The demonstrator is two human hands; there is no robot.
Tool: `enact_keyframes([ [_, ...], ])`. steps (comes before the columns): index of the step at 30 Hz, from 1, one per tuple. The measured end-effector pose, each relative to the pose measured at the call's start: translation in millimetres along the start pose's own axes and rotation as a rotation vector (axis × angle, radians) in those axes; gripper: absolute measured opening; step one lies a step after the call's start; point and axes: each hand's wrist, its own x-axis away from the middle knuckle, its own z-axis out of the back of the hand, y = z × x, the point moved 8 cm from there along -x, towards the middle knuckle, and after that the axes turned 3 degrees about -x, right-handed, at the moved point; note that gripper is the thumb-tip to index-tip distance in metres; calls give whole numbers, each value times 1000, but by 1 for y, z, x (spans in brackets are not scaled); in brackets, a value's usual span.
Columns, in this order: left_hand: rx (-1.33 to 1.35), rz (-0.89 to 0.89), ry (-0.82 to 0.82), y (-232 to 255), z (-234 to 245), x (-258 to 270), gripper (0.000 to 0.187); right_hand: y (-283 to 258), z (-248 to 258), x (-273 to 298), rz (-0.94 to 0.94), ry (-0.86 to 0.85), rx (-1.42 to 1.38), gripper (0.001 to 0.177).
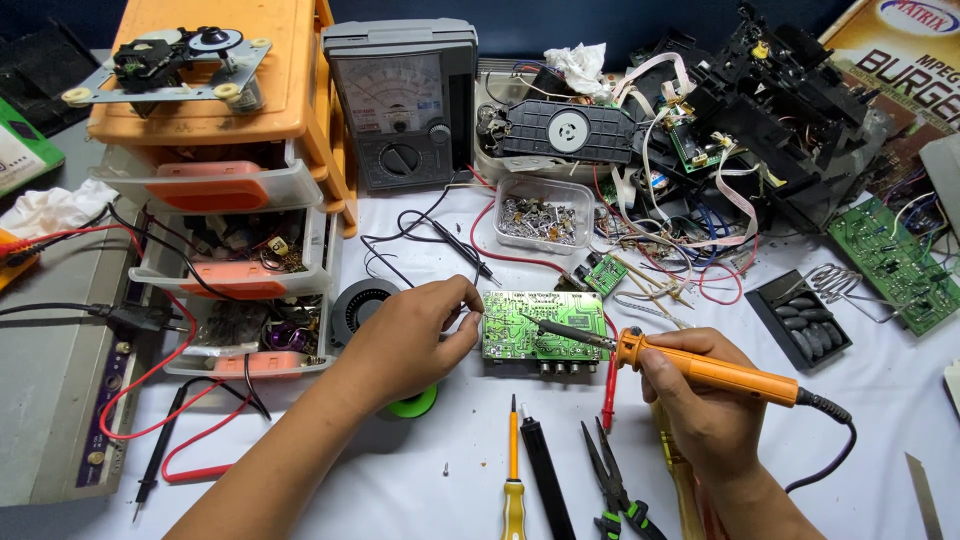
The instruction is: Soldering electronic components onto a printed circuit board and inspecting the solder joints.
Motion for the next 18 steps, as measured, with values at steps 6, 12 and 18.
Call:
enact_keyframes([
  [6, -7, 11, -4, -1, -1, 0, 9, 7, 4, -4, -21, 21, -113, 12],
  [12, -8, -9, -1, 1, 0, 1, 9, 8, 5, -3, -22, 6, -144, 12],
  [18, -23, -55, 35, 1, 0, 1, 9, 8, 5, -3, -17, 7, -145, 11],
])
